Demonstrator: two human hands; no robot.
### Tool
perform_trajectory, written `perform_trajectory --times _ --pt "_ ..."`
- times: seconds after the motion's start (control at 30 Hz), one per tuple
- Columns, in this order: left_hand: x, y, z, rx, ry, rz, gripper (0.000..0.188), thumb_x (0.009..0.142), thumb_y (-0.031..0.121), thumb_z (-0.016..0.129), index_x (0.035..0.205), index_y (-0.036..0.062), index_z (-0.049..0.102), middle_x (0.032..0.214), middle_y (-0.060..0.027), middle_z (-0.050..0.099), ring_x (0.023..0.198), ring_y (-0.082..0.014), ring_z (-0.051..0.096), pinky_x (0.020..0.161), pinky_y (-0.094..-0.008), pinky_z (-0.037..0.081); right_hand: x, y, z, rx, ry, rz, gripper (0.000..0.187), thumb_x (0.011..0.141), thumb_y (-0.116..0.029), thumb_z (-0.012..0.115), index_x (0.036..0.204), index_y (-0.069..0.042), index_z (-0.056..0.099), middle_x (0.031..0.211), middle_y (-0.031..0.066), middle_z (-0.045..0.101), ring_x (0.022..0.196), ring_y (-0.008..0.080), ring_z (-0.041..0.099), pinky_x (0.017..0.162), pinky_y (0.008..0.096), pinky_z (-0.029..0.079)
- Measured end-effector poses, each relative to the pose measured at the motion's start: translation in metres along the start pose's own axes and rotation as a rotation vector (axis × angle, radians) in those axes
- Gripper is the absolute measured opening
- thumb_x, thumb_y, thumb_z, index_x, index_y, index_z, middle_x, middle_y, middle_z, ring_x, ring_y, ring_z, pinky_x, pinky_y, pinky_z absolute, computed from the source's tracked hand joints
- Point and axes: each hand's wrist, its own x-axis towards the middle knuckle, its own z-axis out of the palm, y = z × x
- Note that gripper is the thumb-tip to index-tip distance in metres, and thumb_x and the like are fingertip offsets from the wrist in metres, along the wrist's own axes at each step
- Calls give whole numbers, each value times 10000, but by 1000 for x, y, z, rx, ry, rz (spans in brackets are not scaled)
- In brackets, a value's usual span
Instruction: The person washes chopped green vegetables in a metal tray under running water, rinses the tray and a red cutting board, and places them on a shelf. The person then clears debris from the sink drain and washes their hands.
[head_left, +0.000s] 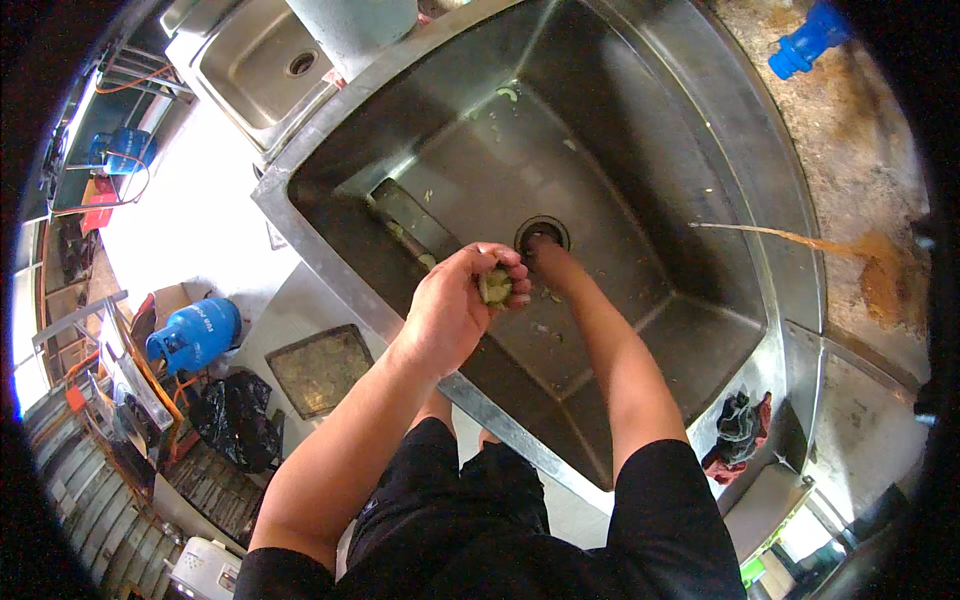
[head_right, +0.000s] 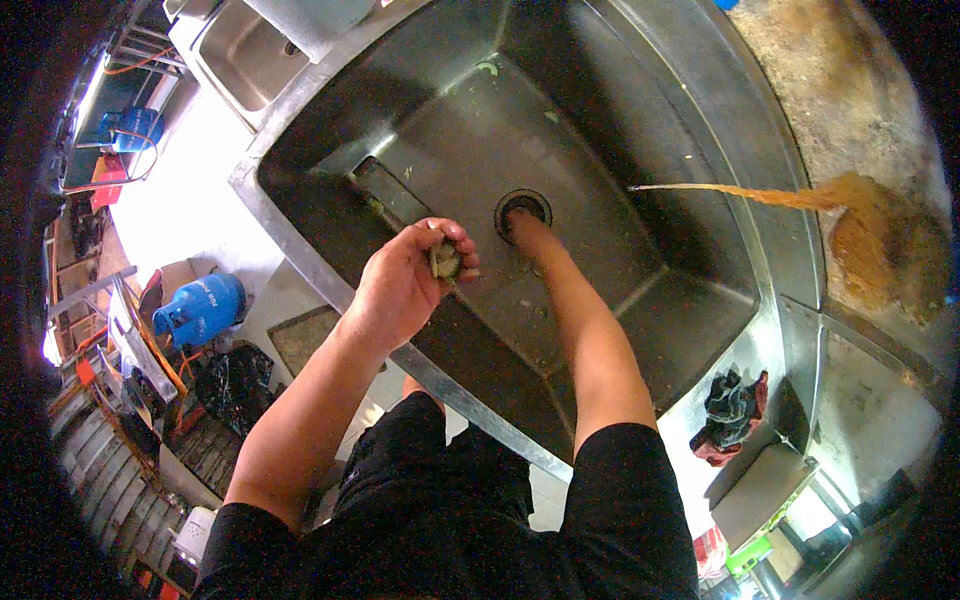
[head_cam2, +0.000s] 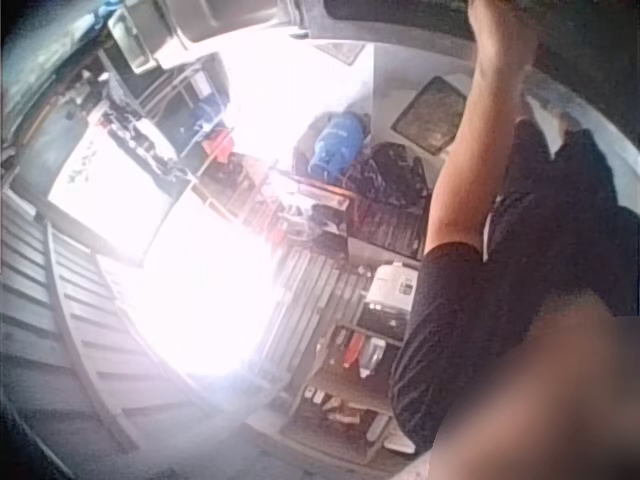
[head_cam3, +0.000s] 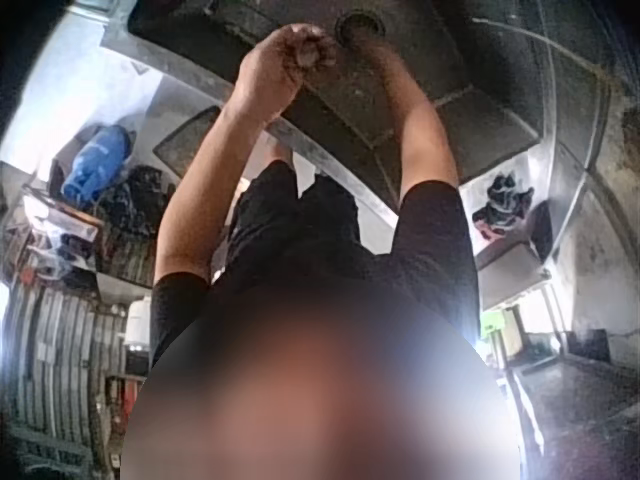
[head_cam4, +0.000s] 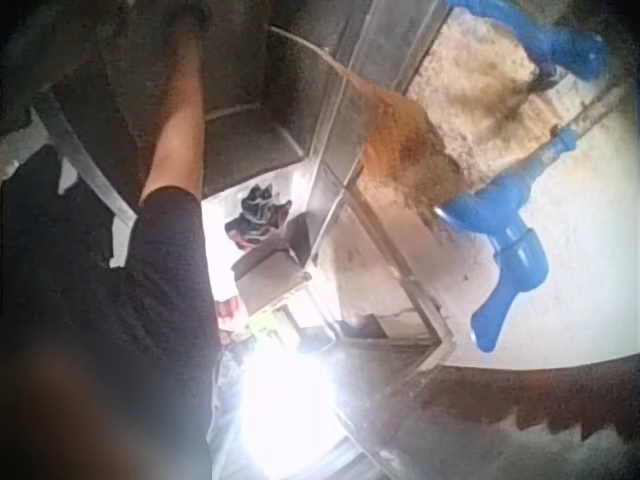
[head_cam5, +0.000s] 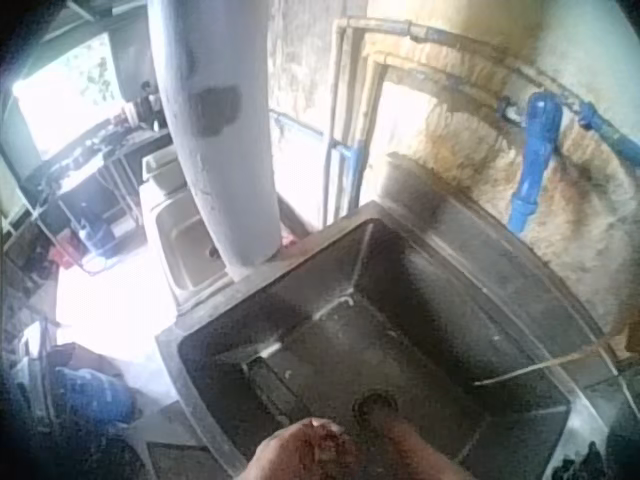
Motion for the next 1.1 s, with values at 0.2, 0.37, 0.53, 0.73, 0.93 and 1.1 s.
perform_trajectory --times 0.2,0.37,0.53,0.73,0.93,1.1 --pt "4 -3 -3 20 89 57 218 965 149 439 1032 -10 571 953 -116 615 908 -253 615 826 -395 520 -23 -16 0 -145 321 -34 321 858 -116 590 1150 17 595 1168 246 625 1051 382 631 852 441 522" --pt "11 -7 -6 29 268 39 242 963 156 470 1054 -30 595 998 -131 629 931 -249 621 806 -385 531 -78 -82 -93 501 372 149 375 869 -160 644 1215 -26 594 1155 190 654 980 295 669 864 386 516" --pt "9 -9 -2 49 235 -25 308 985 200 434 1060 -45 604 1011 -143 632 921 -250 617 791 -379 532 -148 -134 -154 802 165 -222 245 924 -122 574 1133 -20 650 940 25 669 839 102 606 760 270 490" --pt "6 -1 -4 -110 59 33 305 994 228 383 992 -2 584 952 -122 614 892 -253 607 807 -373 520 -95 -65 -57 31 165 277 293 871 -135 617 1147 -36 615 1011 202 669 973 421 628 828 486 508" --pt "5 -3 -4 -116 75 -10 305 997 233 372 987 6 575 935 -118 610 874 -246 604 800 -368 511 -86 2 29 270 412 3 338 803 -63 652 1137 -60 602 1053 228 622 1018 424 603 847 500 491" --pt "5 -4 -1 -32 90 -22 304 991 229 392 983 1 594 929 -115 623 850 -248 611 780 -371 507 -70 5 -3 61 262 34 240 790 -68 666 1021 -30 609 927 191 643 920 396 620 791 472 497"
